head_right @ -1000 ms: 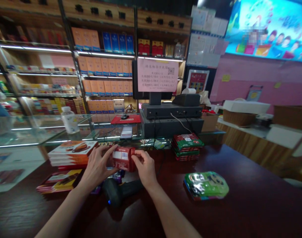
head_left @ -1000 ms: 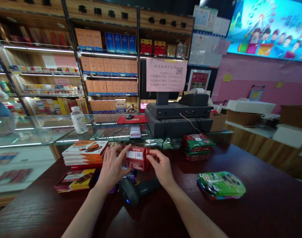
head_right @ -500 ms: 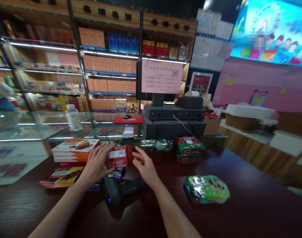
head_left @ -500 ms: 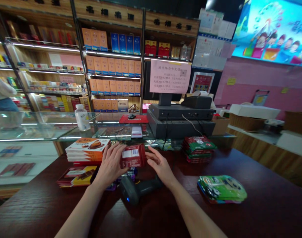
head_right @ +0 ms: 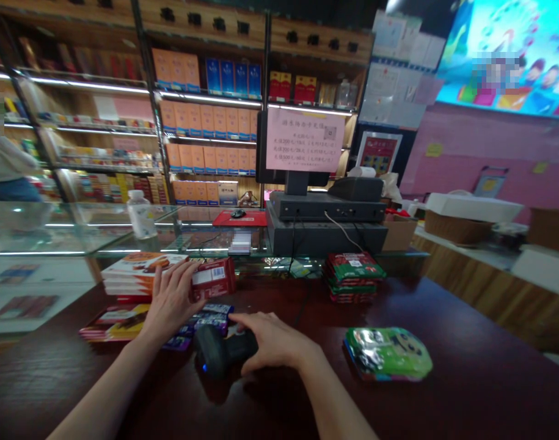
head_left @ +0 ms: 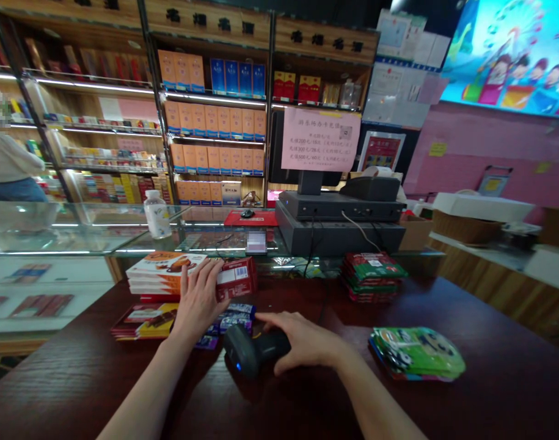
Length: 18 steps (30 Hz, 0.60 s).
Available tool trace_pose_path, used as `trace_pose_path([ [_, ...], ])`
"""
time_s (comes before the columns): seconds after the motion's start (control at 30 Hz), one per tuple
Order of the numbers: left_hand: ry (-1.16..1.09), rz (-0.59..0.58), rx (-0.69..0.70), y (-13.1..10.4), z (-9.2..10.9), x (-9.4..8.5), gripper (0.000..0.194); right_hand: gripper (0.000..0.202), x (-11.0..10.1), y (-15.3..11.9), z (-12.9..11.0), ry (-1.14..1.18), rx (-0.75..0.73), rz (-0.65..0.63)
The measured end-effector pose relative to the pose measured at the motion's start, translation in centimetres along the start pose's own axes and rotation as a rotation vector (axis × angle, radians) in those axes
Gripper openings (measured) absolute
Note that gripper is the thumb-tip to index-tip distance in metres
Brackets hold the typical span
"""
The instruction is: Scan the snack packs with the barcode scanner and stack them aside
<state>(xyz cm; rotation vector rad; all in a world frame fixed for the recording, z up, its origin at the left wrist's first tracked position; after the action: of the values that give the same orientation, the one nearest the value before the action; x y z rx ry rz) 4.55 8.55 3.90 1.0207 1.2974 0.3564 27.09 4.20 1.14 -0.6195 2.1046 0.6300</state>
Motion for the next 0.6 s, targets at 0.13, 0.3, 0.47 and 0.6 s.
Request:
trace_pose_path([
  [0.13, 0.047, 0.033, -0.049, 0.0, -0.3, -0.4, 0.077, 0.098, 1.3, 0.5, 0.3, -0.059, 0.014, 0.009],
  [0.3, 0.089, 0.012, -0.053, -0.1, -0.7, -0.1, 0.077, 0.083, 1.4, 0.8, 0.2, 0.024, 0.005, -0.094],
  [0.47, 0.105, -0.005, -0.047, -0.1, -0.7, -0.1, 0.074, 0.074, 0.0, 0.6, 0.1, 0.043, 0.051, -0.046],
  [0.6, 0.101, -0.002, -0.056, -0.2, -0.7, -0.1, 0.074, 0.066, -1.7, 0.3, 0.4, 0.121, 0.065, 0.105],
])
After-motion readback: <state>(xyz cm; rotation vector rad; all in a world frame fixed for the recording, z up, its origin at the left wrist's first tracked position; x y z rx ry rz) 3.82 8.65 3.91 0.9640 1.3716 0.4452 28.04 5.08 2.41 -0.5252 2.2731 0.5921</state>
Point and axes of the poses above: each hand's wrist, its own y-axis towards the middle knuckle, its own x-axis out of the palm, z = x × y, the point moved 6 cm from there along y, towards the middle knuckle, and after that the axes turned 2 degrees about x, right-handed, at the moved point
